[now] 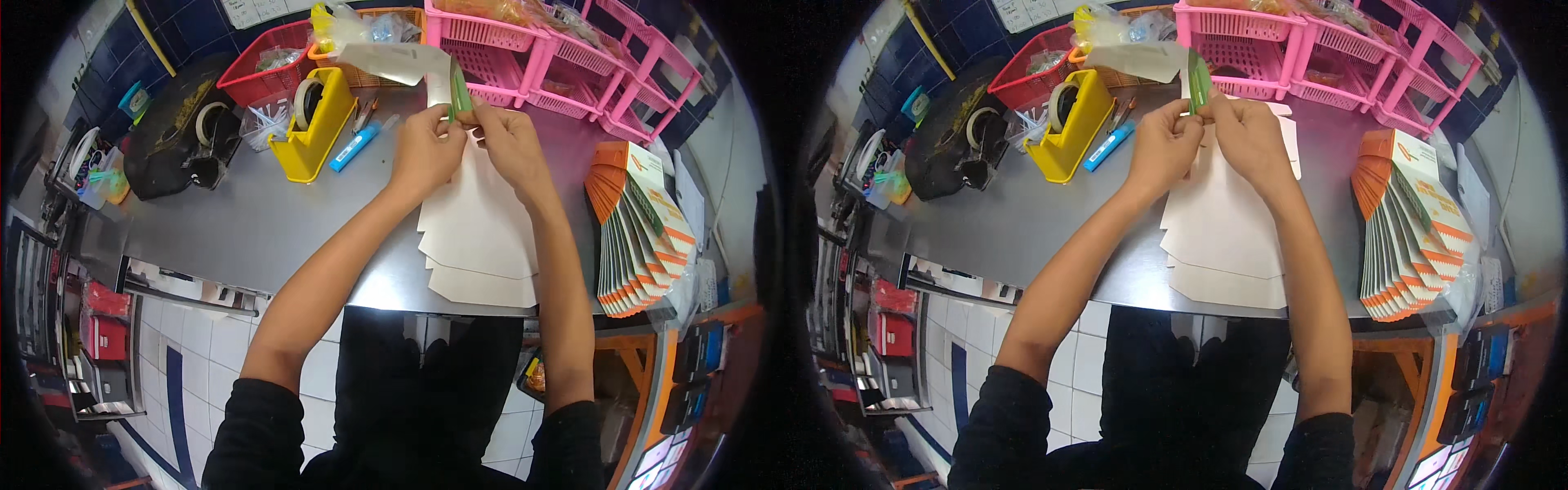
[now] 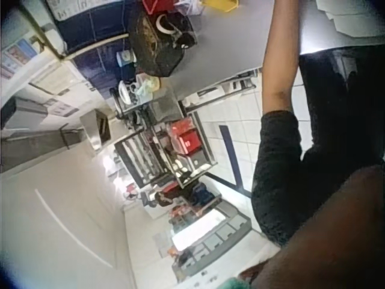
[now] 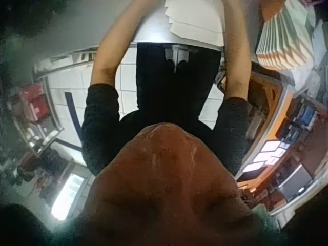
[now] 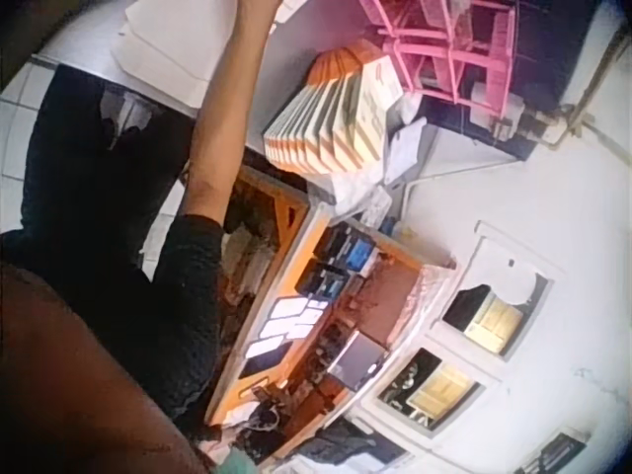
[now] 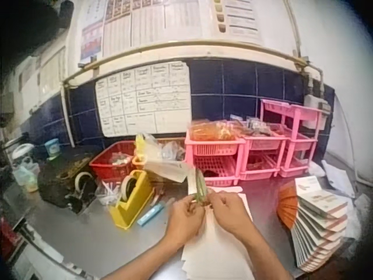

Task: The person folds flat cardboard sheets into food boxes by hand and stacks the assembled boxes on the counter.

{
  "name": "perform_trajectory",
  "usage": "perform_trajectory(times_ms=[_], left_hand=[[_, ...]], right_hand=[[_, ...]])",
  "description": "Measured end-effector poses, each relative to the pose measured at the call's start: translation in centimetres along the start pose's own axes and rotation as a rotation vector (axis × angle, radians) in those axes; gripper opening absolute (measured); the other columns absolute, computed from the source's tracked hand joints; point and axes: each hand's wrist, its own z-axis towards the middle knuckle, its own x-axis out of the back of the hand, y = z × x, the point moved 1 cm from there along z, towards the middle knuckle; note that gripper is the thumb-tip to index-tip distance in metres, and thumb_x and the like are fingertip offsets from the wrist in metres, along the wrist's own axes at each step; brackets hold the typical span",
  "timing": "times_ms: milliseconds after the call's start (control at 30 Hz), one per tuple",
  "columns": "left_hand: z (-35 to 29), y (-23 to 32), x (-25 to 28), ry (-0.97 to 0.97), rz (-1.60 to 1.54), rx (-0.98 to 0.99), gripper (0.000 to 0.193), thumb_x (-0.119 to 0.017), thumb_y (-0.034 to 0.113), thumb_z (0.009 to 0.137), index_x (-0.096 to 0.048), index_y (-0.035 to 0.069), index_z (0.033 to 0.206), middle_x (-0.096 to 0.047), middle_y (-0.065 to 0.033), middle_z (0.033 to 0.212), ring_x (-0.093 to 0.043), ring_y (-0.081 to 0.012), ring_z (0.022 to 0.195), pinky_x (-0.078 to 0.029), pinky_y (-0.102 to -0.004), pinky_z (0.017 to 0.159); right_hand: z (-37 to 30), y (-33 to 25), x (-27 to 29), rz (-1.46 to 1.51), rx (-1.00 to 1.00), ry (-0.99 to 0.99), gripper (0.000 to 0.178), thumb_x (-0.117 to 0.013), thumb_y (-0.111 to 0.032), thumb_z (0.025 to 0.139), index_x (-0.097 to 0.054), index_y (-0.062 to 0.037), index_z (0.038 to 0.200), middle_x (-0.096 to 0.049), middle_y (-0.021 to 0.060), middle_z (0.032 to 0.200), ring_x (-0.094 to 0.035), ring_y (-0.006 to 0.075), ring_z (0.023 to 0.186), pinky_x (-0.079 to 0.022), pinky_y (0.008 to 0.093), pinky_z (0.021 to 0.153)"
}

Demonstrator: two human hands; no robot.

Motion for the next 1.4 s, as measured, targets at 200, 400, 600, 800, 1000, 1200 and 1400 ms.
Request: perform_trajectory(times_ms=[200,400,600,800,1000,1200,1400], left_hand=[[-0.7,-0.3,-1.0,0.084,0.043,-0.27,0.024,-0.057,0.01,0.09,-0.072,-0.004,0.104,-0.07,-0.0112,0.07,-0.06,-0.0143,0.052,-0.048,-0.0358,0.052],[-1.3,1.2,-0.7,-0.105,0.099,-0.228,0.03,-0.059,0.023,0.093,-0.07,-0.003,0.103,-0.071,-0.0144,0.076,-0.066,-0.0265,0.064,-0.051,-0.0391,0.064],[-0.2,2.5,2.0,0.159,-0.396,0.113,0.032,-0.068,0.031,0.095,-0.064,0.001,0.085,-0.062,-0.0036,0.067,-0.058,-0.0099,0.047,-0.046,-0.0246,0.045],[-0.1,1.8,1.2,0.162,-0.267,0.048,0.019,-0.065,0.015,0.097,-0.07,-0.003,0.102,-0.069,-0.0067,0.076,-0.066,-0.0118,0.057,-0.052,-0.0257,0.051],[0.0,1.0,0.6,0.156,-0.134,-0.215,0.019,-0.06,0.009,0.099,-0.067,-0.008,0.105,-0.072,-0.0092,0.091,-0.069,-0.0135,0.061,-0.058,-0.0274,0.055],[0.2,0.4,0.4,0.106,-0.117,-0.187,0.017,-0.059,0.007,0.1,-0.068,-0.007,0.102,-0.072,-0.0089,0.085,-0.069,-0.014,0.06,-0.057,-0.0265,0.055],[0.1,0.4,0.5,0.092,0.017,-0.277,0.014,-0.058,0.004,0.097,-0.069,-0.005,0.1,-0.071,-0.0101,0.075,-0.069,-0.0147,0.058,-0.055,-0.0281,0.053]], right_hand=[[-0.9,-1.7,0.0,-0.256,0.208,0.278,0.04,-0.06,-0.037,0.098,-0.074,0.0005,0.098,-0.072,0.0167,0.082,-0.07,0.0256,0.075,-0.053,0.0363,0.072],[-1.2,-2.3,0.8,-0.57,0.42,0.497,0.025,-0.067,-0.024,0.091,-0.073,-0.0068,0.109,-0.072,0.0128,0.101,-0.071,0.0309,0.088,-0.056,0.0395,0.075],[-1.9,-2.6,-1.1,-0.695,0.678,0.257,0.028,-0.063,-0.006,0.089,-0.07,-0.0069,0.116,-0.068,0.0098,0.099,-0.068,0.0294,0.09,-0.056,0.0402,0.072],[-1.6,-2.4,-0.9,-0.325,0.498,0.356,0.021,-0.068,-0.008,0.091,-0.075,-0.0034,0.11,-0.071,0.0098,0.097,-0.07,0.0221,0.084,-0.057,0.0344,0.072],[-0.7,-1.8,-0.4,0.096,0.309,0.362,0.023,-0.076,-0.011,0.086,-0.075,0.0003,0.106,-0.076,0.0106,0.086,-0.07,0.0127,0.082,-0.057,0.0284,0.076],[-0.9,-1.7,-0.3,0.143,0.236,0.316,0.025,-0.075,-0.009,0.085,-0.073,0.0011,0.108,-0.076,0.009,0.083,-0.069,0.0101,0.078,-0.058,0.0276,0.076],[-0.7,-1.4,-0.3,0.134,0.251,0.3,0.025,-0.075,-0.009,0.085,-0.072,0.001,0.108,-0.076,0.0081,0.082,-0.069,0.0095,0.076,-0.058,0.0266,0.076]])
